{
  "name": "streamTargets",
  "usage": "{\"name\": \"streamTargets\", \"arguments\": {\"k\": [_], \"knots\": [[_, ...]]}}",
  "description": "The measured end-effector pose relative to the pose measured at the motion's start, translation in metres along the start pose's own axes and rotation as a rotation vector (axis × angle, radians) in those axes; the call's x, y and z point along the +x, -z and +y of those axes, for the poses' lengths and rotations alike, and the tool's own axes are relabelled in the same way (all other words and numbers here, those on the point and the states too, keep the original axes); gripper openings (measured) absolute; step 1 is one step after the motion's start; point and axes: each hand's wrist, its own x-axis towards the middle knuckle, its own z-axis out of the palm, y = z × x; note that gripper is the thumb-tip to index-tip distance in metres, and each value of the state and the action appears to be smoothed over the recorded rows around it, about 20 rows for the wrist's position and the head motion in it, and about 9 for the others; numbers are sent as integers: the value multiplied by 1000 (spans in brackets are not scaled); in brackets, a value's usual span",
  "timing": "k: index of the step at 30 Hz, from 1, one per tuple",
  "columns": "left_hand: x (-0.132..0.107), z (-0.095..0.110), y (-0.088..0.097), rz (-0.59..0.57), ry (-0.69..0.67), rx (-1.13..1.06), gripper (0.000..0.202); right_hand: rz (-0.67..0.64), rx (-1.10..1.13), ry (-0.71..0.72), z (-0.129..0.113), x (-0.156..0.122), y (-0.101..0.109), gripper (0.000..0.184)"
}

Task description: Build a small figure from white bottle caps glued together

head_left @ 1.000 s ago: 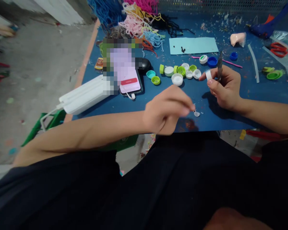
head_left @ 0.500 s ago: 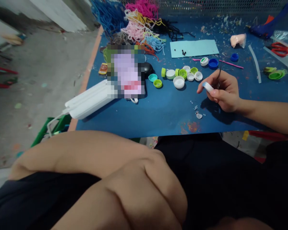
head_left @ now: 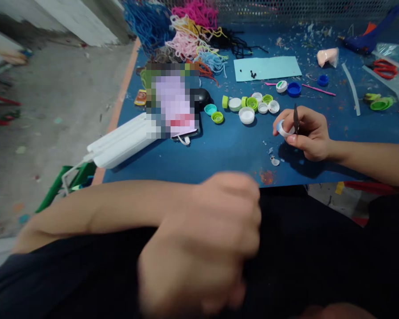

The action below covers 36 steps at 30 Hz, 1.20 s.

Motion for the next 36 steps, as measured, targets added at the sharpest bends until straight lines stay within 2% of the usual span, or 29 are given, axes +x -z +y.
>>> {"name": "streamTargets", "arguments": {"k": [1, 2, 4, 6, 8, 11, 18, 22, 28, 33, 36], "knots": [[10, -16, -5, 8, -62, -47, 29, -9, -16, 24, -2, 0, -1, 7], [19, -33, -11, 52, -98, -78, 14, -15, -35, 31, -4, 0, -1, 6], [35, -67, -22, 210, -160, -47, 13, -36, -70, 29, -9, -1, -2, 7], [43, -90, -29, 165, -88, -57, 15, -49, -95, 30, -14, -1, -4, 10], [44, -100, -33, 127, -34, -75, 19, -52, -116, 33, -17, -1, -5, 12], [38, -97, -33, 125, -5, -61, 22, -45, -189, 62, -17, -1, -7, 14], [36, -91, -35, 129, 104, -28, 10, -54, -443, 176, -16, -5, -6, 15], [37, -88, -37, 128, 129, -22, 6, -74, -528, 197, -17, -7, -6, 10], [39, -89, -42, 160, 120, 9, 10, -42, -560, 203, -10, -7, -8, 5], [41, -94, -44, 162, 73, 29, 10, -12, -514, 206, -10, -6, -10, 8], [41, -92, -43, 192, 49, 32, 21, 26, -481, 146, -12, -5, -10, 12]]}}
